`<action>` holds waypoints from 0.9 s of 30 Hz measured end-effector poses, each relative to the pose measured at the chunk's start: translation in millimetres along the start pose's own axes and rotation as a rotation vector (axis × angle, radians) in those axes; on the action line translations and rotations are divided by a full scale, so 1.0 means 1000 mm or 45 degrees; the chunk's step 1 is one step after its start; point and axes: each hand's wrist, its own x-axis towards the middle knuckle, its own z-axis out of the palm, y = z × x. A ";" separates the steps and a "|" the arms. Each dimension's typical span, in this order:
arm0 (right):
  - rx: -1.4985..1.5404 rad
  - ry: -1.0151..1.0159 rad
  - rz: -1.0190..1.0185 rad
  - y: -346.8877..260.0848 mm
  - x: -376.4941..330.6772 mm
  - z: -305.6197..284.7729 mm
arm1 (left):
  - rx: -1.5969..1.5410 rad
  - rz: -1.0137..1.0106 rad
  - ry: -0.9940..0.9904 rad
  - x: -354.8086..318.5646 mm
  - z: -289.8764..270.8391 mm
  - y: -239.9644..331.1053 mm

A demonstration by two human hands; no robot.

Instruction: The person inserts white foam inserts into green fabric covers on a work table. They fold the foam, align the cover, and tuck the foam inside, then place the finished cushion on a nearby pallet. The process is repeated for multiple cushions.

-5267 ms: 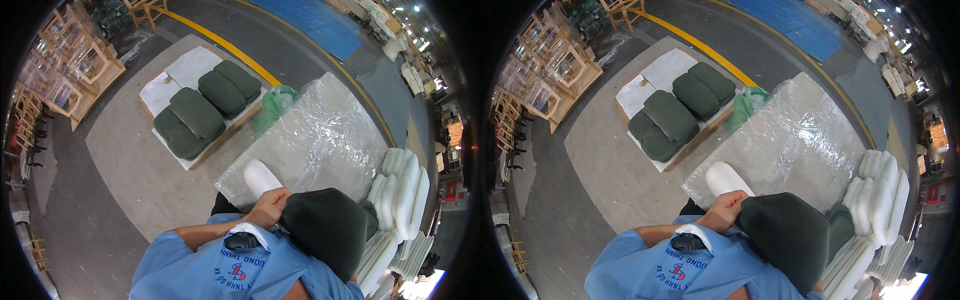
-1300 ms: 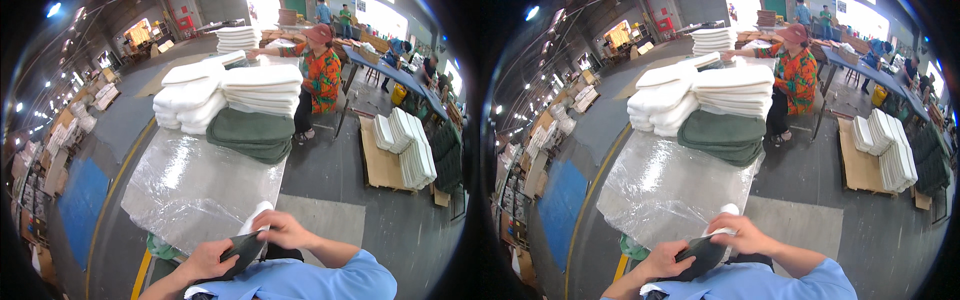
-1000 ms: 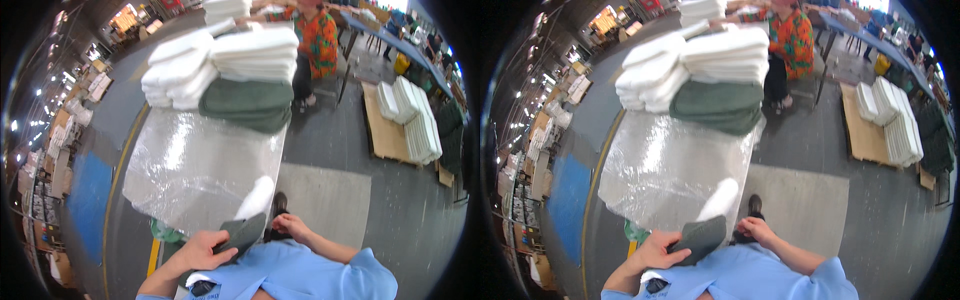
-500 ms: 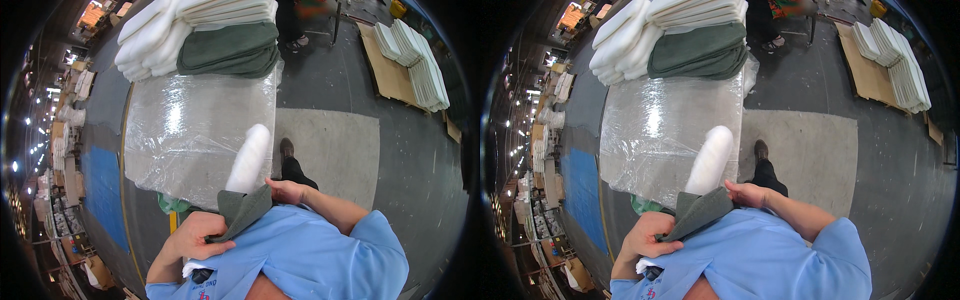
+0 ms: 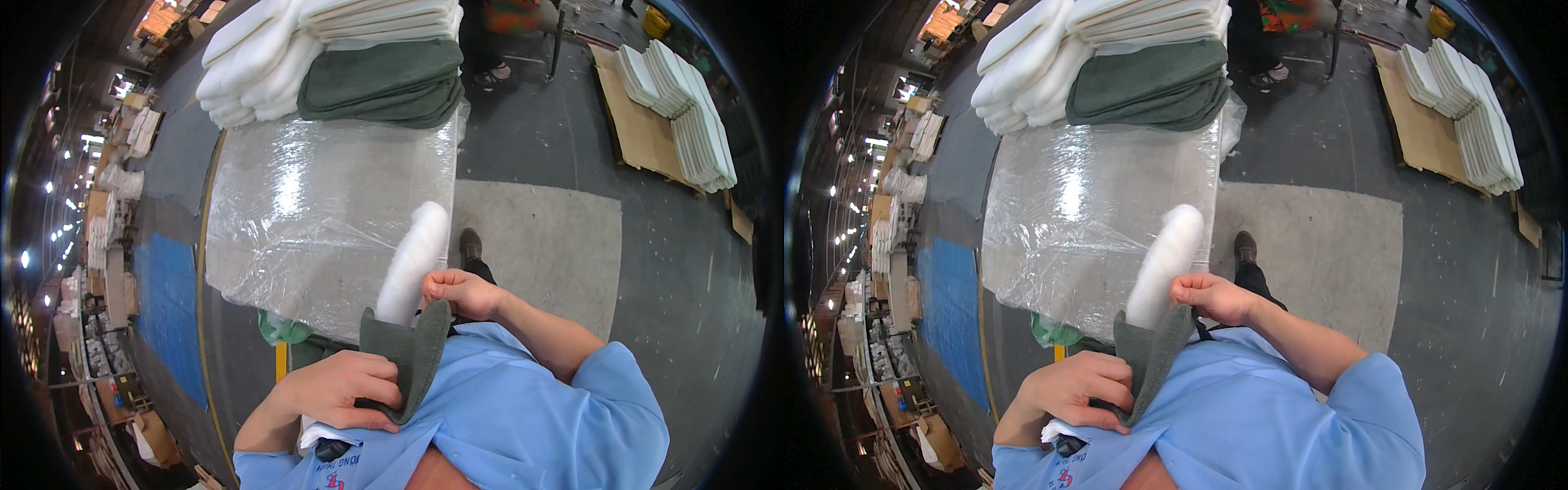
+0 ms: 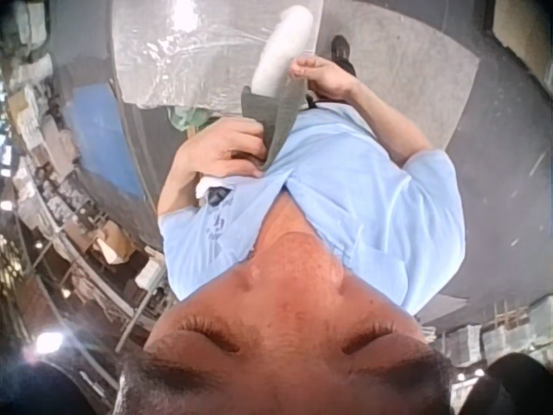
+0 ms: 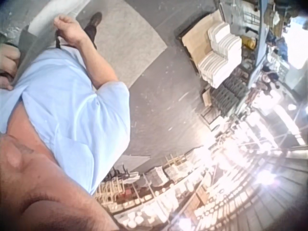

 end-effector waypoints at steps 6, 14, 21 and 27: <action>-0.270 -0.186 0.344 -0.018 -0.011 0.013 | 0.002 0.009 -0.068 0.002 0.000 -0.004; -0.148 -0.201 0.422 -0.022 -0.006 0.044 | -0.022 0.037 -0.098 0.001 0.002 -0.005; 0.011 0.078 -0.061 -0.051 0.000 0.078 | -0.410 -0.123 0.025 -0.004 -0.005 -0.017; -0.203 -0.090 -0.168 -0.048 0.001 0.075 | -0.274 -0.483 0.597 0.003 -0.025 -0.094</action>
